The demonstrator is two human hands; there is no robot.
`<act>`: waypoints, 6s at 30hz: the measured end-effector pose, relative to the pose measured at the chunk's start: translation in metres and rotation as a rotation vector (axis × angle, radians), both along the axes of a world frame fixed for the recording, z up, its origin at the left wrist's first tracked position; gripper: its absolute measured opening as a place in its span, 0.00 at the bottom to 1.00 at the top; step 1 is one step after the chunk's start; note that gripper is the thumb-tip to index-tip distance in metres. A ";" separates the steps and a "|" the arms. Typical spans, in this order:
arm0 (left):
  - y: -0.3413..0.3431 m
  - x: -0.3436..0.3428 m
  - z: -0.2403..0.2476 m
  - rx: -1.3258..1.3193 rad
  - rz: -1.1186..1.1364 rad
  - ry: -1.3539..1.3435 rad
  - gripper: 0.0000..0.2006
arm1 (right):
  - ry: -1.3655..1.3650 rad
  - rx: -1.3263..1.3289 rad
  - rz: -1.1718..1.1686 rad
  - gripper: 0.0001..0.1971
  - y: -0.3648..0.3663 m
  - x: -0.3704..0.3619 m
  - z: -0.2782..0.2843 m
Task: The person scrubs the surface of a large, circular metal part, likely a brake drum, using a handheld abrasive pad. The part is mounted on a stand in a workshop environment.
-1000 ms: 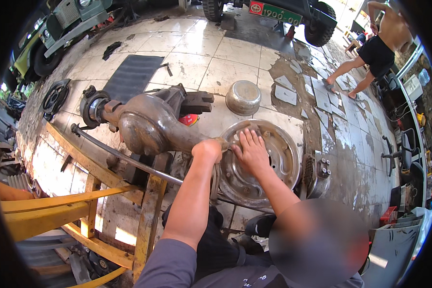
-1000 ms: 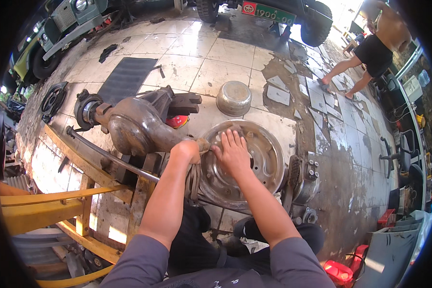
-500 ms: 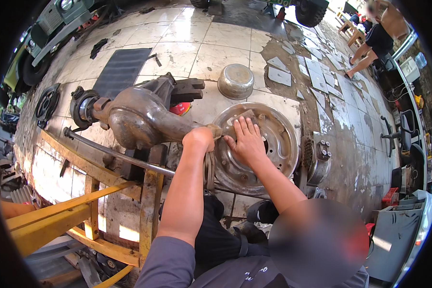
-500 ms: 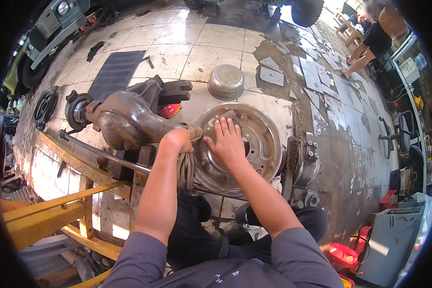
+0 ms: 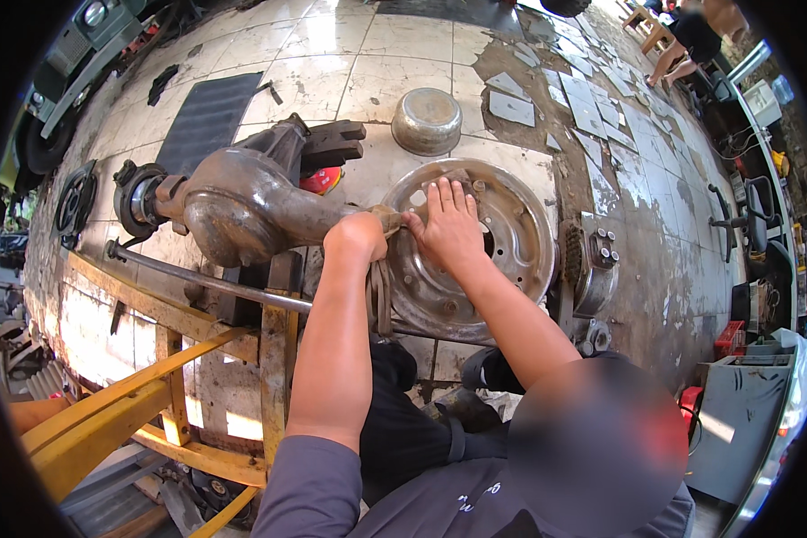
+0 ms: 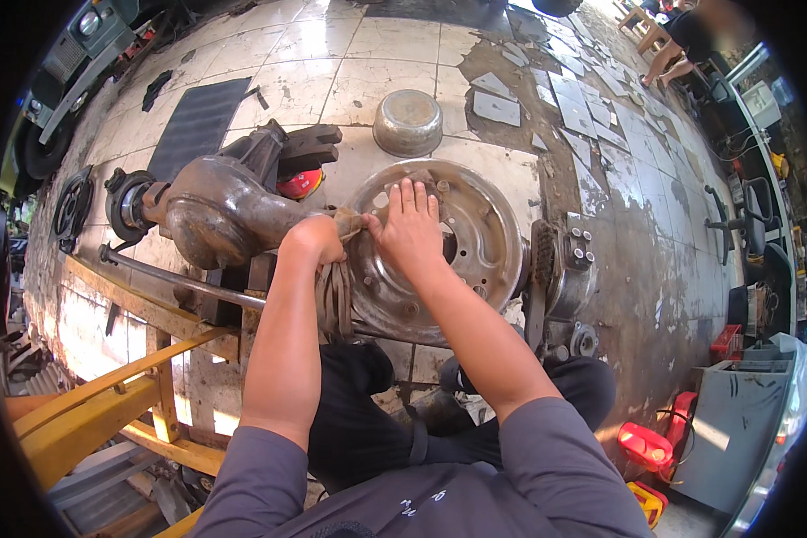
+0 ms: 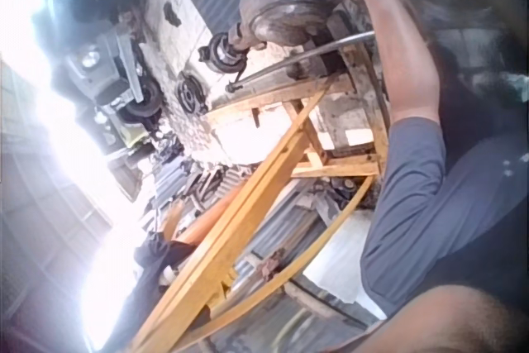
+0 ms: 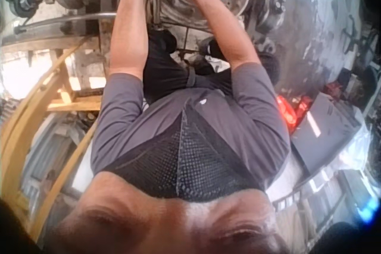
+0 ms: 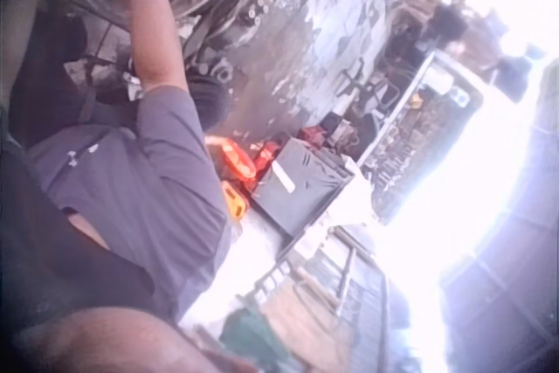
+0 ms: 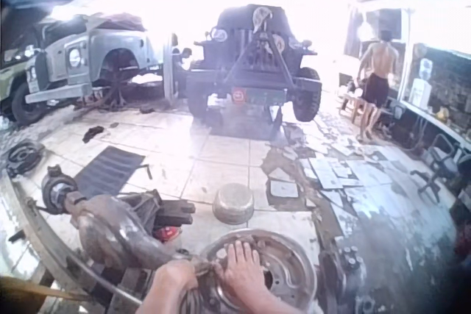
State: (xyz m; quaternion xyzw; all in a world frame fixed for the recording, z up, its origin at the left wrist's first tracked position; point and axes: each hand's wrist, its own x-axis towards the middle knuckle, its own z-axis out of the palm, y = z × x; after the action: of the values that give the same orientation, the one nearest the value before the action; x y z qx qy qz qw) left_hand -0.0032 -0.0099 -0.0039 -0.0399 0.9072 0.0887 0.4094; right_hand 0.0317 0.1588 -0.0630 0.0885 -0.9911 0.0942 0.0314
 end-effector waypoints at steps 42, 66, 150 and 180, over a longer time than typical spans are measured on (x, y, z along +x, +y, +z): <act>0.003 0.000 0.017 0.017 0.003 -0.030 0.21 | 0.066 -0.059 0.013 0.40 0.011 0.005 -0.007; -0.006 0.001 0.006 0.060 -0.019 0.050 0.17 | 0.114 -0.103 0.091 0.38 0.017 0.021 -0.008; -0.005 0.000 -0.009 0.064 -0.067 0.144 0.16 | 0.090 -0.140 0.136 0.33 0.012 0.000 -0.003; -0.001 -0.001 -0.003 0.012 0.006 0.013 0.18 | 0.122 -0.076 0.048 0.35 0.011 0.003 -0.003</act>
State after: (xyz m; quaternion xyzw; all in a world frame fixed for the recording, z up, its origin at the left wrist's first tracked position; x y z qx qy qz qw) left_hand -0.0047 -0.0113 -0.0064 -0.0394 0.9091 0.0956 0.4036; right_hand 0.0346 0.1701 -0.0664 0.1168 -0.9806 0.1267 0.0929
